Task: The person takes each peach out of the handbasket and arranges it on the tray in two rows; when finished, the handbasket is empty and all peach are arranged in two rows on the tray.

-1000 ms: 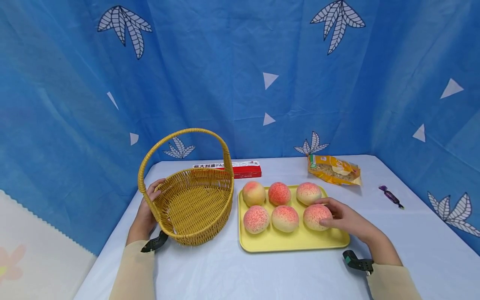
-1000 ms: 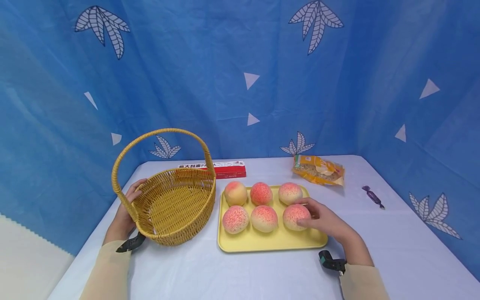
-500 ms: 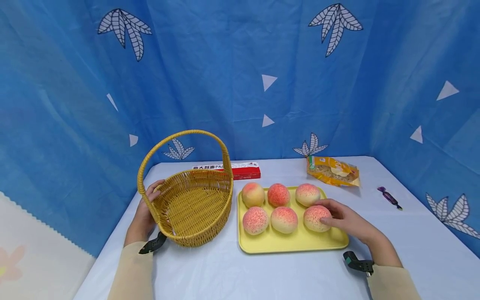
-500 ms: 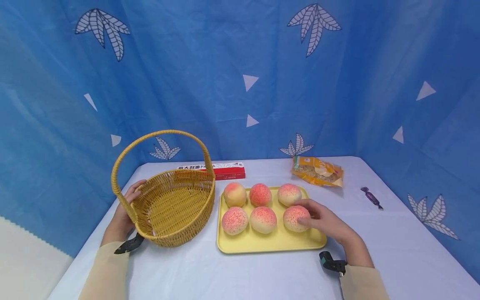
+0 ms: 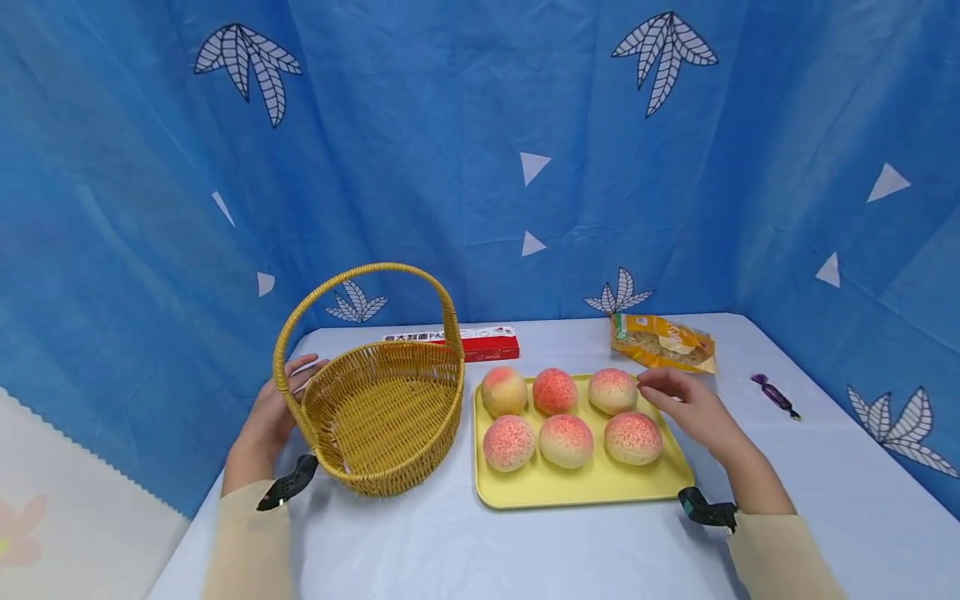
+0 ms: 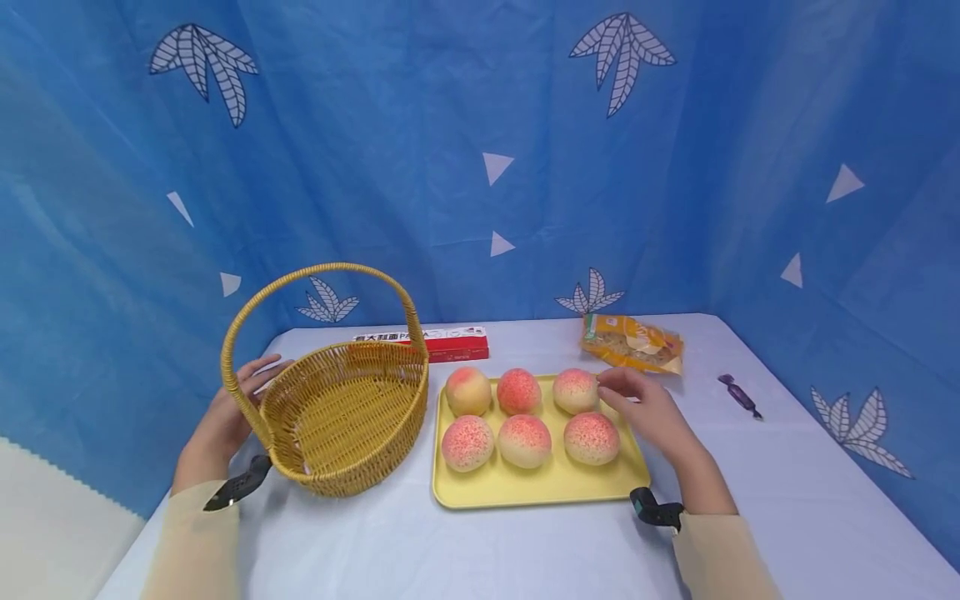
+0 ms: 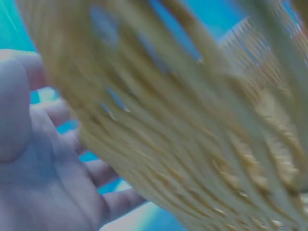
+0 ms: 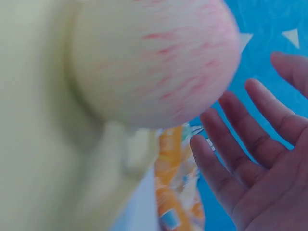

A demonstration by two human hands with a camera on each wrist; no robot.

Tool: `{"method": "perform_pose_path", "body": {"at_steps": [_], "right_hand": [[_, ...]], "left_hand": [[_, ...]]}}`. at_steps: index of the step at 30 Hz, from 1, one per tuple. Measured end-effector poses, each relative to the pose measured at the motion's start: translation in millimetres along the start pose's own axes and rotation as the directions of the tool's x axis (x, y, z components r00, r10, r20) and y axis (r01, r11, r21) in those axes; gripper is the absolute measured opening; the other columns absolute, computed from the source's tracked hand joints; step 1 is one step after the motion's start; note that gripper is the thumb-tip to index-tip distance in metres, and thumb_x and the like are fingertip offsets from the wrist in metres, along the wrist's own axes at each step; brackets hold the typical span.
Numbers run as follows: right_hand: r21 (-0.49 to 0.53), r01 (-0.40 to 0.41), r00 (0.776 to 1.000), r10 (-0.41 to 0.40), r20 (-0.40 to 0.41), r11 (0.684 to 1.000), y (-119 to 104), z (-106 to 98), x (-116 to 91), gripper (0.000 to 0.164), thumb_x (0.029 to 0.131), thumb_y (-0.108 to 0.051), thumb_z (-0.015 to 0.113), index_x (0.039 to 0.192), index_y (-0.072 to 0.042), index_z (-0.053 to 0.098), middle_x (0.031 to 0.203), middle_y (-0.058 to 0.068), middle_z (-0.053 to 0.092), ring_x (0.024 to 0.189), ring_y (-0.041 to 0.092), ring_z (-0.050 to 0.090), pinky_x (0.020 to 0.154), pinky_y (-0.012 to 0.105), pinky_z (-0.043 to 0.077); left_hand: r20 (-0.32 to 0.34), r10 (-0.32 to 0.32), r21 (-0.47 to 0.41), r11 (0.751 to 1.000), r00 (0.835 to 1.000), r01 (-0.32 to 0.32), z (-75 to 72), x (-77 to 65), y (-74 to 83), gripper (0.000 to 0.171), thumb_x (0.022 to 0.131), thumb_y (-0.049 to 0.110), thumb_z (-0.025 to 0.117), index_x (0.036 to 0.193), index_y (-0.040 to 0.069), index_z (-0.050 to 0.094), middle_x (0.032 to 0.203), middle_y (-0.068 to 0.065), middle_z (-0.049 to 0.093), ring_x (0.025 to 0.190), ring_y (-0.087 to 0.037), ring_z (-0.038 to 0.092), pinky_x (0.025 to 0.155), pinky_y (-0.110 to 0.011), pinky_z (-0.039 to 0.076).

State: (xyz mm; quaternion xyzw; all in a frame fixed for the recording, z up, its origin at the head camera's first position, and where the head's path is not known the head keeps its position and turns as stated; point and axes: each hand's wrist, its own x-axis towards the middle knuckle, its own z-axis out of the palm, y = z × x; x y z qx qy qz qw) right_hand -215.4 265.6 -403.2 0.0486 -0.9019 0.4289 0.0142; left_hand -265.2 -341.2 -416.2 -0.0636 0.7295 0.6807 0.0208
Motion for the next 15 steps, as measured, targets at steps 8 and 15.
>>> {"method": "perform_pose_path", "body": {"at_steps": [8, 15], "right_hand": [[-0.075, 0.105, 0.993, -0.108, -0.039, 0.992, -30.7, -3.6, 11.8, 0.043, 0.101, -0.034, 0.058, 0.132, -0.004, 0.056, 0.13, 0.02, 0.06, 0.121, 0.039, 0.057, 0.103, 0.058, 0.046], [-0.176, 0.155, 0.983, -0.17, -0.073, 0.972, -56.6, 0.8, 14.9, 0.054, 0.099, -0.036, 0.06, 0.144, -0.008, 0.047, 0.147, 0.021, 0.047, 0.136, 0.044, 0.042, 0.108, 0.065, 0.037]], "left_hand": [[-0.033, 0.14, 0.103, 0.985, 0.99, -0.136, -1.2, -27.4, 36.7, 0.057, 0.099, 0.055, 0.049, 0.147, 0.026, 0.042, 0.156, -0.003, 0.043, 0.139, -0.023, 0.048, 0.11, -0.048, 0.042], [-0.309, 0.339, 0.257, 0.929, 0.889, -0.265, 26.1, -69.6, 83.4, 0.05, 0.105, 0.049, 0.035, 0.148, 0.026, 0.045, 0.152, -0.001, 0.048, 0.136, -0.016, 0.049, 0.113, -0.045, 0.038]]}}
